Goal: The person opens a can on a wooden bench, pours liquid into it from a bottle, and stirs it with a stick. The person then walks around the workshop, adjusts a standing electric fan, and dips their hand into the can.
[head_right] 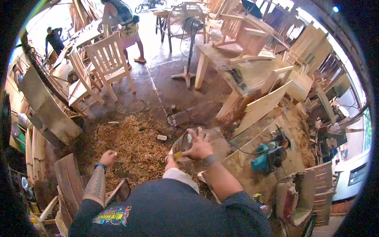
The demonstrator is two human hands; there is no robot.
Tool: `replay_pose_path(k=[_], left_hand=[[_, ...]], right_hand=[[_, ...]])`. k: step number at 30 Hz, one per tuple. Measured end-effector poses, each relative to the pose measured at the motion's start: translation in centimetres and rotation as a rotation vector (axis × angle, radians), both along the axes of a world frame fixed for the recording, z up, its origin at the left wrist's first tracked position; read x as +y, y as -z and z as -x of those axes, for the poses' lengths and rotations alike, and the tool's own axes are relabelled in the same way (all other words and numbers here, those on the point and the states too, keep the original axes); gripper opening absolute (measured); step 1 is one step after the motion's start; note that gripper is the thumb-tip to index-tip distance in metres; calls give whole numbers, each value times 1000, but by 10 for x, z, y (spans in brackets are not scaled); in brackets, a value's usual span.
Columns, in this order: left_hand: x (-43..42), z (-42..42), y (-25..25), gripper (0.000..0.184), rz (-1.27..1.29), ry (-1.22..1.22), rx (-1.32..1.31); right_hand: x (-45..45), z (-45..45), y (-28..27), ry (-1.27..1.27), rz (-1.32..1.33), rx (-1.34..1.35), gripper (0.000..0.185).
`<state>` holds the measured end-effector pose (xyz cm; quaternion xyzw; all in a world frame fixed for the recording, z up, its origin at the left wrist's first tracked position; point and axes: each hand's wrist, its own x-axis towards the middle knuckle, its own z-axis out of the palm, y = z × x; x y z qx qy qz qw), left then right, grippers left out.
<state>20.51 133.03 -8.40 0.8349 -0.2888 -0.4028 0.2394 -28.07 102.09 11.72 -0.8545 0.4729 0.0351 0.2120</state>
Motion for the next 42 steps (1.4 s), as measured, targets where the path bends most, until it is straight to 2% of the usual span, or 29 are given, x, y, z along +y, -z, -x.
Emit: replay_pose_path(k=[2,5,8,10,11,14,15,18,19,21,22,24,25,27,29,32,34,37,39,40,42], left_hand=[[-74,24,-72,37,-32,-14,22],[-121,-3,-34,41,-124,243,-55],[-100,-78,93,40,-54,888,-282],[-146,-58,27,39,-351,642,-65],[-176,-38,-25,39,-491,508,7],[-222,-51,-21,38,-438,199,140],[-243,-53,-24,39,-411,177,104],[-289,-79,18,40,-283,342,197],[-315,-83,16,40,-320,372,176],[-326,-142,121,40,52,1044,-126],[-372,-144,89,41,212,1216,-200],[-478,-125,-15,41,-420,546,203],[-498,-145,8,42,-357,513,179],[-549,-190,52,41,-304,536,185],[-612,-223,41,42,-240,554,194],[-698,-284,40,38,-366,529,198],[-745,-330,50,34,-368,627,105],[-803,-406,99,31,-129,795,97],[-845,-451,134,31,-66,844,178],[-866,-454,138,32,-63,681,238],[-913,-462,146,33,-186,582,291]], right_hand=[[-46,-10,19,38,-29,28,121],[-120,-29,36,65,-50,83,122],[-192,-47,36,36,-5,237,124],[-234,-57,19,67,-57,264,125],[-256,-61,12,77,-53,282,125],[-315,-73,-4,107,-18,267,122],[-333,-74,-7,111,-6,237,121],[-374,-79,4,181,19,185,119],[-386,-87,-4,213,4,198,120],[-412,-97,0,250,34,185,121],[-426,-101,7,281,20,187,121],[-451,-108,22,353,-6,194,121],[-462,-113,26,336,75,227,121],[-482,-126,28,442,7,290,122],[-502,-133,34,555,-48,256,122],[-524,-148,36,704,-54,240,123],[-538,-163,26,731,-74,324,125],[-543,-165,43,744,-10,387,127],[-542,-184,32,858,-120,350,127],[-548,-192,27,905,-161,328,127],[-542,-196,38,889,-121,266,127]])
